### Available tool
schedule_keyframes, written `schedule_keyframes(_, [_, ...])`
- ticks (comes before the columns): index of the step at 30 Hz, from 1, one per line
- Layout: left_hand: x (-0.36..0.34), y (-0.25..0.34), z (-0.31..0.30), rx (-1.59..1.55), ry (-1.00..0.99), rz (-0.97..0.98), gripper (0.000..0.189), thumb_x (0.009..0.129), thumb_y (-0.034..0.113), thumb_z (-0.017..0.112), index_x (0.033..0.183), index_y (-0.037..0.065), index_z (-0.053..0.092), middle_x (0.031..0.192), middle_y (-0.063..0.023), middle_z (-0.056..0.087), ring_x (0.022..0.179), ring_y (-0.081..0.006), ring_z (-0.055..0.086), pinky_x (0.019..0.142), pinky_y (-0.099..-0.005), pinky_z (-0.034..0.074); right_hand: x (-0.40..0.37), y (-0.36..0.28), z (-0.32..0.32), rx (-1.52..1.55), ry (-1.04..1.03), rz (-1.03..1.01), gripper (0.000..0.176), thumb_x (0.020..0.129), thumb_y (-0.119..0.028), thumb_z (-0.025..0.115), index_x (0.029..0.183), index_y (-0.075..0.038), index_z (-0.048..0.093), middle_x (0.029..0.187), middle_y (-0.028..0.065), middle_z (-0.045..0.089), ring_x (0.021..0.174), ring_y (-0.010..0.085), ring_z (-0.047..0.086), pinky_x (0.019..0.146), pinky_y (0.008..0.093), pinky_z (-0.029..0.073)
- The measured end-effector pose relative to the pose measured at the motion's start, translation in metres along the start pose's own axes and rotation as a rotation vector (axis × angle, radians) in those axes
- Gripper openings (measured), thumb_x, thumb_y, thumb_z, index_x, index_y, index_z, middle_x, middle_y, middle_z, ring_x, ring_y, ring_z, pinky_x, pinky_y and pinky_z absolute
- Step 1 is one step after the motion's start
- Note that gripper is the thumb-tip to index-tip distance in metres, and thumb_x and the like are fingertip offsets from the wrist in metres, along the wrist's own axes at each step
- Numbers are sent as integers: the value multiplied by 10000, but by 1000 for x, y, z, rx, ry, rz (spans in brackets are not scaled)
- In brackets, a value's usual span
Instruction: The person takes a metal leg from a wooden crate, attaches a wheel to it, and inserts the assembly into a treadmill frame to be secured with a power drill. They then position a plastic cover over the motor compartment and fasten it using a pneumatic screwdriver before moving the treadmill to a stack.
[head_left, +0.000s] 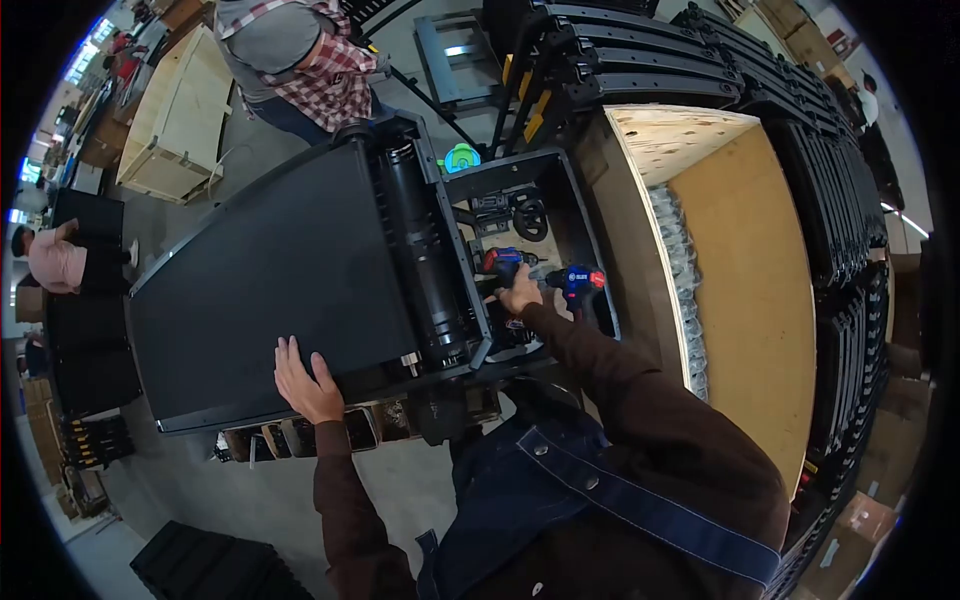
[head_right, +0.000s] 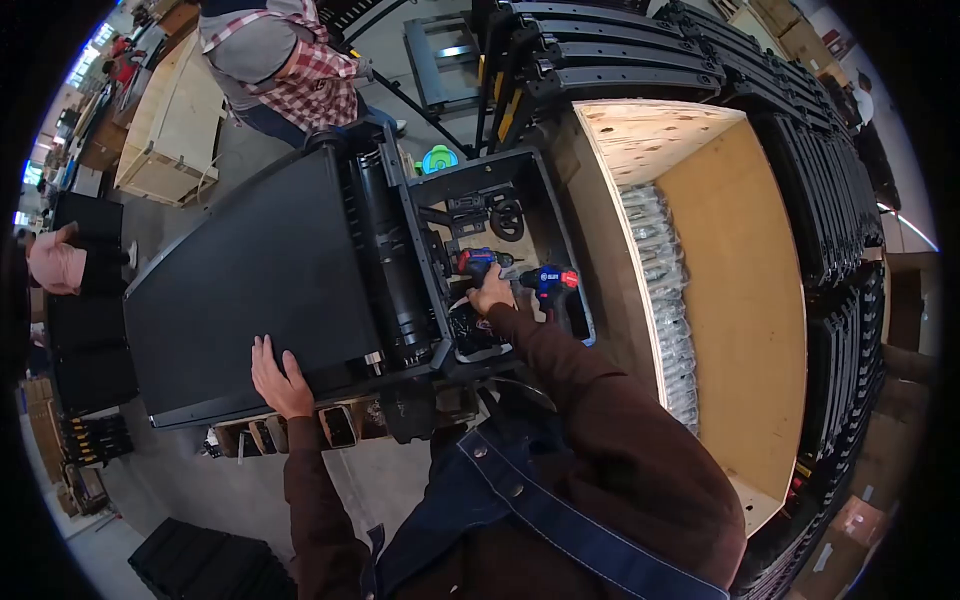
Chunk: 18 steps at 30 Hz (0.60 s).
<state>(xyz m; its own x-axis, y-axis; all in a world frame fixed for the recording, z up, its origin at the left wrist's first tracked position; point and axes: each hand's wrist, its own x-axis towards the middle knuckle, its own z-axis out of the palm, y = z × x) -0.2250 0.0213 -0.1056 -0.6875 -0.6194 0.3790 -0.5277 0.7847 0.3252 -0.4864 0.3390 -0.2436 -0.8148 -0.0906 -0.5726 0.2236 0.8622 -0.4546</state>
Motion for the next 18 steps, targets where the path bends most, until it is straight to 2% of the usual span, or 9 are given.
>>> schedule_keyframes(2, [2, 3, 5, 0, 15, 0, 512, 1020, 354, 503, 1450, 78, 516, 1531, -131, 478, 1432, -310, 415, 1183, -501, 255, 19, 9, 18, -38, 46, 66, 939, 820, -438, 751, 1530, -97, 240, 1390, 347, 522, 1294, 468, 528, 1085, 492, 436])
schedule_keyframes(3, [1, 1, 4, 8, 22, 7, 504, 1015, 343, 514, 1446, 83, 519, 1531, -127, 478, 1431, -307, 417, 1178, -508, 262, 15, 10, 18, -61, 57, 8, 885, 779, -421, 765, 1456, -62, 322, 1309, 354, 556, 1222, 497, 563, 1036, 528, 467])
schedule_keyframes(5, [3, 1, 0, 0, 18, -8, 489, 998, 324, 545, 1428, 93, 533, 1523, -123, 480, 1434, -302, 411, 1180, -516, 265, 29, 29, 39, 14, 109, 38, 724, 838, -396, 713, 1391, -63, 385, 1214, 311, 599, 1148, 458, 597, 974, 525, 485])
schedule_keyframes(7, [3, -2, -4, -25, 16, -26, 494, 984, 322, 567, 1421, 95, 536, 1516, -139, 479, 1438, -315, 398, 1186, -522, 259, 105, 109, 77, 556, 16, -40, 467, 910, -363, 649, 1249, -73, 514, 1086, 234, 639, 1022, 382, 648, 861, 507, 523])
schedule_keyframes(9, [0, -7, -10, -56, 12, -9, 506, 977, 320, 580, 1427, 97, 528, 1516, -167, 464, 1439, -344, 381, 1186, -534, 256, 179, 190, 100, 1267, -264, -27, 284, 982, -331, 585, 1107, -82, 643, 958, 157, 680, 895, 306, 699, 748, 489, 561])
schedule_keyframes(12, [-2, -20, -21, -181, 51, 111, 484, 973, 290, 593, 1413, 96, 537, 1505, -201, 458, 1413, -387, 391, 1164, -552, 272, -71, 31, 35, 796, 28, 113, 221, 958, -167, 610, 1151, -61, 613, 826, 99, 638, 575, 224, 616, 420, 366, 476])
schedule_keyframes(14, [-2, -39, -26, -279, 1, 202, 482, 981, 285, 584, 1418, 88, 531, 1513, -231, 432, 1418, -405, 373, 1163, -554, 277, -74, 72, 48, 980, 143, 106, 241, 939, -127, 623, 1160, -34, 605, 818, 87, 644, 549, 200, 605, 426, 347, 488])
schedule_keyframes(16, [-2, -56, -34, -326, -68, 295, 478, 991, 283, 577, 1425, 90, 525, 1522, -227, 422, 1422, -401, 369, 1170, -536, 279, -172, 24, 37, 1023, 346, 6, 272, 913, -118, 664, 1177, -73, 619, 861, 60, 665, 659, 178, 648, 531, 324, 533])
schedule_keyframes(18, [-2, -68, -41, -351, -129, 375, 486, 997, 293, 574, 1431, 81, 518, 1528, -232, 413, 1425, -401, 364, 1176, -527, 278, -242, -10, 50, 977, 503, -98, 207, 949, -156, 641, 1135, -68, 621, 803, 27, 625, 621, 141, 610, 517, 279, 507])
